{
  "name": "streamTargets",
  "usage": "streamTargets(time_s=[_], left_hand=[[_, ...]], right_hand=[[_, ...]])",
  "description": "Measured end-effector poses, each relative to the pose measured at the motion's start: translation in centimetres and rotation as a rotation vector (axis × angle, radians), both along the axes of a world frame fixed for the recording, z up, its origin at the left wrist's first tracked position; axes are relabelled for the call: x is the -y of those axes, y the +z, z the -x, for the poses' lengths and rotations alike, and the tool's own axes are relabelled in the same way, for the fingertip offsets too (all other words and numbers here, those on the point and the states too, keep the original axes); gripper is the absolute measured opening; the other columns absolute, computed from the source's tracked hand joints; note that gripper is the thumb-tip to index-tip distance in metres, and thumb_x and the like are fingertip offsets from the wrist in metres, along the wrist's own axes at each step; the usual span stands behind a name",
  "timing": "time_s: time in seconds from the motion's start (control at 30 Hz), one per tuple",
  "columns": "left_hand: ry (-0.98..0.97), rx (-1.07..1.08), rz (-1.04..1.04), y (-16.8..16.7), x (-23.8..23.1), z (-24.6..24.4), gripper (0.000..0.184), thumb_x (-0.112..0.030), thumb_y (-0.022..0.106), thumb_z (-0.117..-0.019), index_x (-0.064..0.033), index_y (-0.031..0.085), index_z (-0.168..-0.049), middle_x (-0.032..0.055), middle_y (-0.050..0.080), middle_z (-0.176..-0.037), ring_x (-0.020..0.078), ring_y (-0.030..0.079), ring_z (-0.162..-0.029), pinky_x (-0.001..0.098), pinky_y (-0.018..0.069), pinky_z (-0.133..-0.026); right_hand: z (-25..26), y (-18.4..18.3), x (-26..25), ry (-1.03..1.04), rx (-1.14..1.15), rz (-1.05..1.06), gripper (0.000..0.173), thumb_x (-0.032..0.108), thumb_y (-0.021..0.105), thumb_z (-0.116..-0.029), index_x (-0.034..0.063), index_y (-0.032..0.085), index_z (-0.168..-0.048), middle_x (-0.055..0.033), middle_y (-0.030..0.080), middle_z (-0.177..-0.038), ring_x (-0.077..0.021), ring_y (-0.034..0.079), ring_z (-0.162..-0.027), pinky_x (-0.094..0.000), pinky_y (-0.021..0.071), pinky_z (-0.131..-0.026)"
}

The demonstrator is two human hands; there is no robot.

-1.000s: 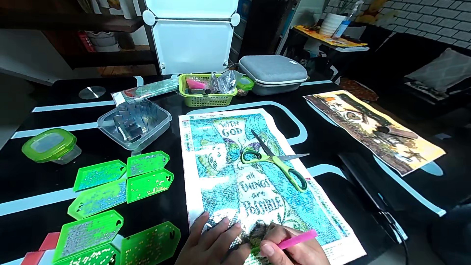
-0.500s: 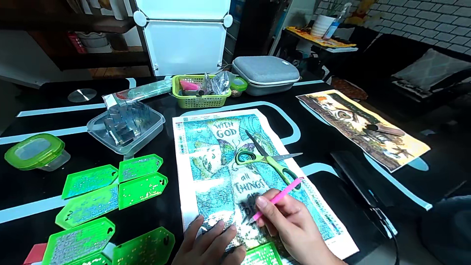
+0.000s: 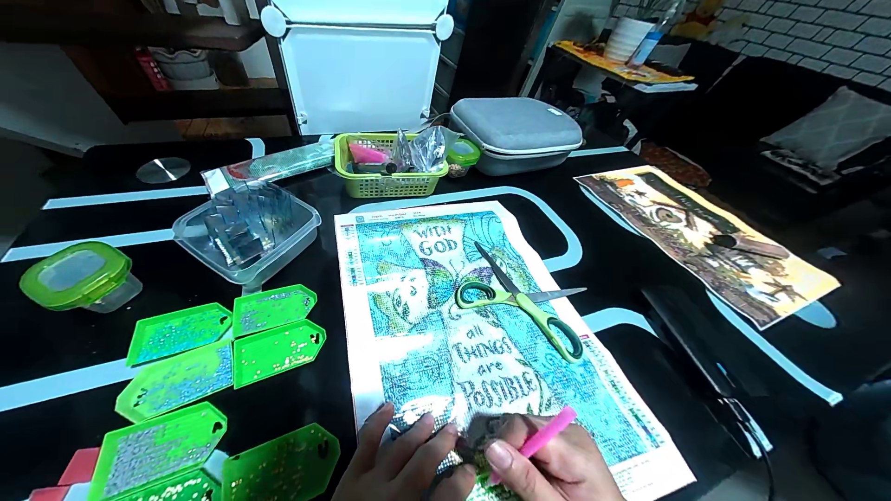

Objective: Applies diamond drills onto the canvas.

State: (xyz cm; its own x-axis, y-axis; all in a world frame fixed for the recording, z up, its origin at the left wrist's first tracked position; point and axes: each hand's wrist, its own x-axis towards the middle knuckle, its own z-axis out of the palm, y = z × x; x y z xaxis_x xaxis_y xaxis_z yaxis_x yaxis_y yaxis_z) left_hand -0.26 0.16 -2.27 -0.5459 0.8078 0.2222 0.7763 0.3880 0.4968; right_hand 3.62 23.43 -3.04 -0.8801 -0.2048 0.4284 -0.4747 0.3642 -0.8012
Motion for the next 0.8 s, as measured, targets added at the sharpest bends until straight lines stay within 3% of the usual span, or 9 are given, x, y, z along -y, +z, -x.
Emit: streamTargets(time_s=[0.3, 0.4, 0.57, 0.8], left_hand=[[0.007, 0.007, -0.010, 0.0, -0.1, 0.0, 0.045, -0.048, 0.066, -0.0957, -0.0172, 0.072, -0.127, 0.0096, 0.067, -0.138, 0.0304, 0.058, -0.134, 0.0608, 0.0249, -0.119], [0.000, 0.004, -0.006, 0.1, -0.1, 0.1, 0.044, -0.048, 0.065, -0.0959, -0.0170, 0.072, -0.126, 0.0093, 0.067, -0.138, 0.0300, 0.058, -0.134, 0.0603, 0.0254, -0.119], [-0.001, 0.017, 0.005, 0.1, 0.0, 0.1, 0.045, -0.049, 0.065, -0.0959, -0.0169, 0.072, -0.127, 0.0097, 0.066, -0.139, 0.0309, 0.057, -0.135, 0.0609, 0.0249, -0.119], [-0.013, 0.021, 0.011, 0.2, 0.0, 0.1, 0.045, -0.049, 0.063, -0.0971, -0.0168, 0.072, -0.128, 0.0100, 0.065, -0.140, 0.0311, 0.057, -0.135, 0.0606, 0.0244, -0.120]], right_hand=[[0.1, -0.1, -0.1, 0.004, -0.033, -0.048, 0.033, 0.023, 0.051, -0.1096, 0.0011, 0.059, -0.087, -0.0089, 0.057, -0.067, -0.0079, 0.056, -0.060, -0.0180, 0.0464, -0.058], [0.2, 0.0, -0.2, 0.008, 0.013, 0.033, 0.032, 0.022, 0.051, -0.1099, 0.0005, 0.058, -0.088, -0.0076, 0.057, -0.068, -0.0049, 0.057, -0.061, -0.0166, 0.0471, -0.059], [1.7, 0.1, -0.2, -0.120, 0.196, 0.315, 0.026, 0.026, 0.052, -0.1091, 0.0126, 0.063, -0.090, 0.0090, 0.063, -0.071, 0.0060, 0.058, -0.061, -0.0115, 0.0481, -0.055], [3.6, -0.8, -0.2, -0.152, 0.051, 0.181, 0.028, 0.025, 0.052, -0.1094, 0.0065, 0.062, -0.090, 0.0045, 0.059, -0.069, 0.0032, 0.056, -0.060, -0.0129, 0.0468, -0.055]])
